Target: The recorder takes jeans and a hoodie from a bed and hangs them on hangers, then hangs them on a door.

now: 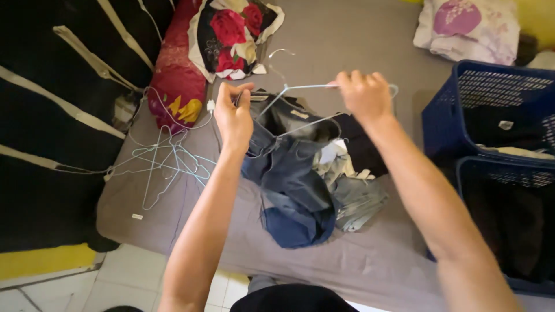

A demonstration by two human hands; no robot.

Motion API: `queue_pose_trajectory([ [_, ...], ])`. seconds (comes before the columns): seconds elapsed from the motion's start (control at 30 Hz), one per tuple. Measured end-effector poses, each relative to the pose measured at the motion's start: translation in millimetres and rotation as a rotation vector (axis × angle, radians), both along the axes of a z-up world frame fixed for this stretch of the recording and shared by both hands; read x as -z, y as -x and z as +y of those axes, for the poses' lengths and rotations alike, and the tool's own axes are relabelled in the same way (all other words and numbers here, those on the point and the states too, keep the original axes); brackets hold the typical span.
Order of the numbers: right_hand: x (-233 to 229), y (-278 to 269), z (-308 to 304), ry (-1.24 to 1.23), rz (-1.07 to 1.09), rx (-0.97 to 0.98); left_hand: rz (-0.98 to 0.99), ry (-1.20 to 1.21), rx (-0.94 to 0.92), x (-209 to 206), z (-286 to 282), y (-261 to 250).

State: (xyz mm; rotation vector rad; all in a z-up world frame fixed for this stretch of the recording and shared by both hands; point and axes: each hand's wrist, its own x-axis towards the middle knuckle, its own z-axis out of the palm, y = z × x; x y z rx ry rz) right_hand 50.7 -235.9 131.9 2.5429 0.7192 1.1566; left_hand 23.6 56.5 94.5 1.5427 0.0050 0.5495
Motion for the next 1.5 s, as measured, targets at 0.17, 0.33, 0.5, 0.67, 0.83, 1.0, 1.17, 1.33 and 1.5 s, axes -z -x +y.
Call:
queue_pose_trajectory([
  [0.17, -16, 1, -1, 0.008, -0.144, -0.08, 0.024, 0.102, 0.14, -5, -6, -5],
  [0.33, -9, 7, 35, -0.051, -0.171, -0.142, 0.028, 0.152, 0.201, -7, -24, -3],
  [0.5, 19, -7, 35, -0.264, 0.006, -0.096, -0.035, -0.308, 0.224, 4, -21, 9],
  [0.67, 29, -5, 38, -0.294, 0.072, -0.132, -0.248, -0.36, 0.349, -23, -10, 31],
  [0.83, -1, 19, 51, -0.332, 0.178, -0.095, -0.311, -0.419, 0.258, 16, -14, 17],
  [1.0, 88, 22, 15, -0.992, -0.007, 0.169, -0.102, -0.366, -0.012, 31, 9, 0],
  [1.17, 207, 5, -9, -0.977, 1.276, 0.421, -0.158, -0.305, 0.055, 29, 16, -6],
  [1.33, 251, -12, -4, -1.667, 1.473, 0.393, -0.142, -0.314, 0.098, 30, 30, -8],
  [1.5, 207, -33, -30, -2.121, 0.88, 0.128, -0.124, -0.513, 0.247, 30, 52, -7],
])
